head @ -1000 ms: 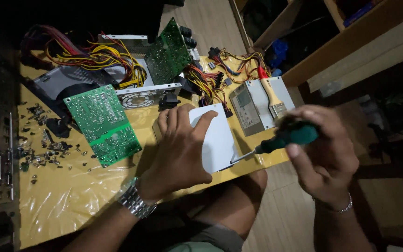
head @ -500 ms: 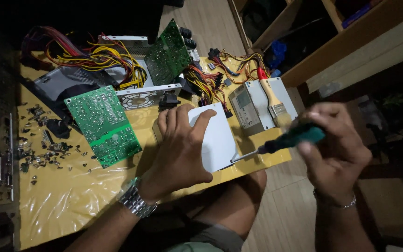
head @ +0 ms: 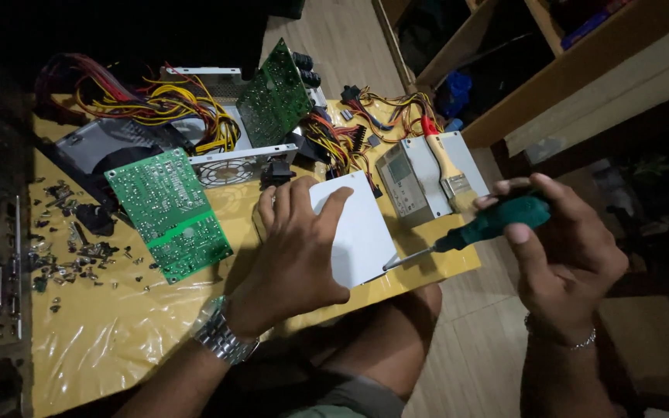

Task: Cleaning a power supply unit with a brush and using a screwdriver to work on computer hardware components.

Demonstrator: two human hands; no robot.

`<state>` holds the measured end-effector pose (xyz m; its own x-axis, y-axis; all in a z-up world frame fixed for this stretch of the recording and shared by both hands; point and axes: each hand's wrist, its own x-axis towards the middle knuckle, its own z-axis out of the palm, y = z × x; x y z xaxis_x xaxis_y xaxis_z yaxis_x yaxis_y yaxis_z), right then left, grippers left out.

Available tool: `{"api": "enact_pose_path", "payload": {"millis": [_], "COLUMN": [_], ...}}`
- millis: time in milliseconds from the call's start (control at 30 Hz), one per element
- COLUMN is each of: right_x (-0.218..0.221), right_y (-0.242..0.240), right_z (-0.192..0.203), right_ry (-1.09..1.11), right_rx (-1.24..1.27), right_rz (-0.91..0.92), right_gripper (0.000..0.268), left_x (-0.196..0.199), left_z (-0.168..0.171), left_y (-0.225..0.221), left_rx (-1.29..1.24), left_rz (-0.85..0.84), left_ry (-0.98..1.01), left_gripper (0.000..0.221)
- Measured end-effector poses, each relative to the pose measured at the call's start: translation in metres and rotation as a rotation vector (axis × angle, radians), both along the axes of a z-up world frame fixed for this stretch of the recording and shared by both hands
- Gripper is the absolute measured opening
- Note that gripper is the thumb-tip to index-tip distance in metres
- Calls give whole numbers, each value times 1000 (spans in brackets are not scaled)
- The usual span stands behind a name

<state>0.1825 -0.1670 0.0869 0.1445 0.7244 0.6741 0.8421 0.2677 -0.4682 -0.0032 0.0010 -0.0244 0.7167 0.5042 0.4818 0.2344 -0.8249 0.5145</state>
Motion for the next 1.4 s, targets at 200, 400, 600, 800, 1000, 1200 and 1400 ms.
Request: {"api": "enact_pose_path", "payload": {"millis": [200, 400, 600, 800, 1000, 1200, 1400], "right_x": [16, 37, 48, 40, 31, 49, 30], "right_y": [-8, -13, -15, -16, -21, -48, -44], "right_z": [-20, -43, -56, -58, -73, -137, -208], "right_ry": [153, 285, 539, 671, 673, 443, 525], "right_rx": [52, 128, 200, 241, 237, 443, 278], "right_rz": [-136, -185, -191, -195, -306, -576, -702], "right_gripper": [38, 38, 39, 38, 35, 19, 32], "left_x": [-1, -3, 6, 20, -2, -97, -155], "left_z": [4, 7, 19, 6, 4, -27, -80], "left_y": [-2, -5, -25, -38, -40, -22, -17], "left_rx": [-18, -117, -67, -87, -115, -19, 134], "left_rz": [-3, -79, -38, -88, -147, 138, 767], "left_ry": [69, 183, 58, -143, -221, -516, -198], "left_gripper": [112, 118, 82, 29, 19, 20, 22]}}
